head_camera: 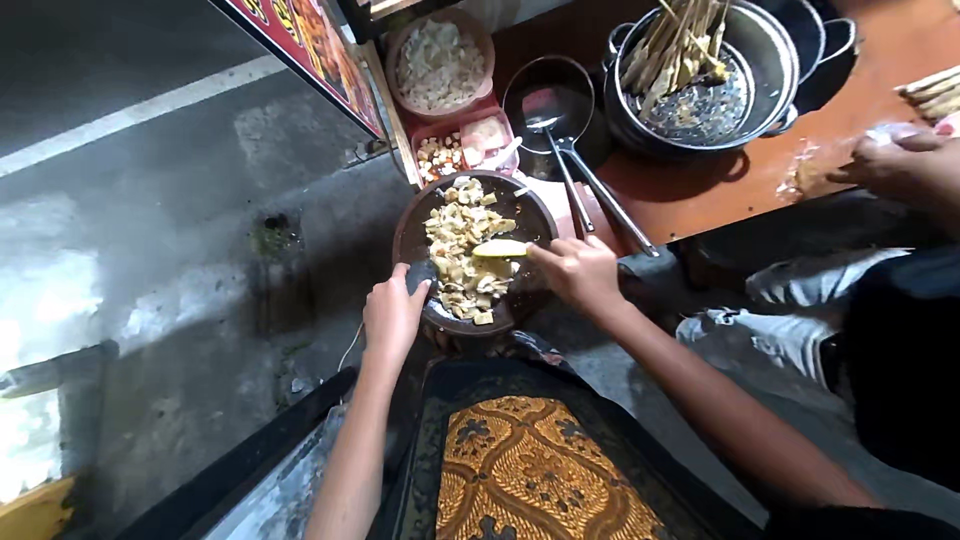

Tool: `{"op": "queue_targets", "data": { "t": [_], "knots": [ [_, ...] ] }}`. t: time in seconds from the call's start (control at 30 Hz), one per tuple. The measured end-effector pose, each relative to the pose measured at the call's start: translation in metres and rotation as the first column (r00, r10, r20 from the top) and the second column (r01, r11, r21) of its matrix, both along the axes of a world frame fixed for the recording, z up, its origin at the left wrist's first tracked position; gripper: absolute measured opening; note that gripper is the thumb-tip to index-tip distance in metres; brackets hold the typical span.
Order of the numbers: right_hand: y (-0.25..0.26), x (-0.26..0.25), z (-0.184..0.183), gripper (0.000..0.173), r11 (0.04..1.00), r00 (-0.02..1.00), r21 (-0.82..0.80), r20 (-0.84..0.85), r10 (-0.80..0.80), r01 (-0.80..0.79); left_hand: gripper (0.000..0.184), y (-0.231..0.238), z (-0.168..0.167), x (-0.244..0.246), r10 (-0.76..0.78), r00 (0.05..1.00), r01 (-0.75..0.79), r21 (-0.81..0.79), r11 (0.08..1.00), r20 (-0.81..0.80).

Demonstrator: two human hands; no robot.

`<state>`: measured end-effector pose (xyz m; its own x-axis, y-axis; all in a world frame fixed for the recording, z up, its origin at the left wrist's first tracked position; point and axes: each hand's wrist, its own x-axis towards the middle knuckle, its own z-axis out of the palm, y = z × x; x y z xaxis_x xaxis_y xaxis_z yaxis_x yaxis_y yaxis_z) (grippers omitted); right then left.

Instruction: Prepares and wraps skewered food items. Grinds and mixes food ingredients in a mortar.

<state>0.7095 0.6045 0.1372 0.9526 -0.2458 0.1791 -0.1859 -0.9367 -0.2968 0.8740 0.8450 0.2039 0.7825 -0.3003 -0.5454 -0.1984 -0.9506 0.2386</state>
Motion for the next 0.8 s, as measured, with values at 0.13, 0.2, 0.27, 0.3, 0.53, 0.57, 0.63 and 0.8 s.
{"op": "queue_targets", "data": {
  "t": [0.13,0.2,0.27,0.3,0.53,0.57,0.63,0.8],
  "knots": [
    [-0.009,0.019,0.018,0.021,0.953,0.923,-0.003,-0.25,-0.293,0.302,0.047,-0.012,-0.037,-0.005,0.076,0.997,-0.079,-0.112,0.991,-0.032],
    [-0.004,0.038,0.025,0.026,0.894,0.817,0.084,-0.45,-0.361,0.441,0.047,-0.022,-0.047,-0.008,0.025,0.999,-0.028,-0.134,0.991,-0.022],
    [-0.001,0.048,0.024,0.029,0.828,0.746,0.174,-0.558,-0.364,0.533,0.047,-0.035,-0.043,-0.017,-0.217,0.976,0.218,-0.005,0.976,0.027],
    [0.0,0.049,0.022,0.03,0.806,0.735,0.21,-0.579,-0.353,0.553,0.047,-0.04,-0.039,-0.02,-0.341,0.939,0.339,0.049,0.939,0.037],
    [-0.002,0.009,0.003,0.024,0.999,0.996,0.033,-0.091,0.012,-0.009,0.049,-0.026,0.005,-0.021,-0.179,0.984,0.179,-0.104,0.978,0.012],
    [-0.003,0.003,0.01,0.024,1.0,0.998,-0.011,-0.066,0.003,-0.004,0.048,-0.026,-0.004,-0.019,-0.116,0.993,0.11,-0.165,0.98,-0.026],
    [0.0,-0.005,0.033,0.021,0.989,0.974,-0.051,-0.173,-0.144,0.137,0.048,-0.028,-0.029,-0.018,-0.067,0.992,0.042,-0.215,0.976,-0.107],
    [0.012,0.036,0.068,0.03,0.866,0.529,0.028,-0.802,-0.279,0.499,0.05,-0.043,-0.032,-0.037,-0.36,0.933,0.361,0.062,0.93,-0.023]
  ]
}}
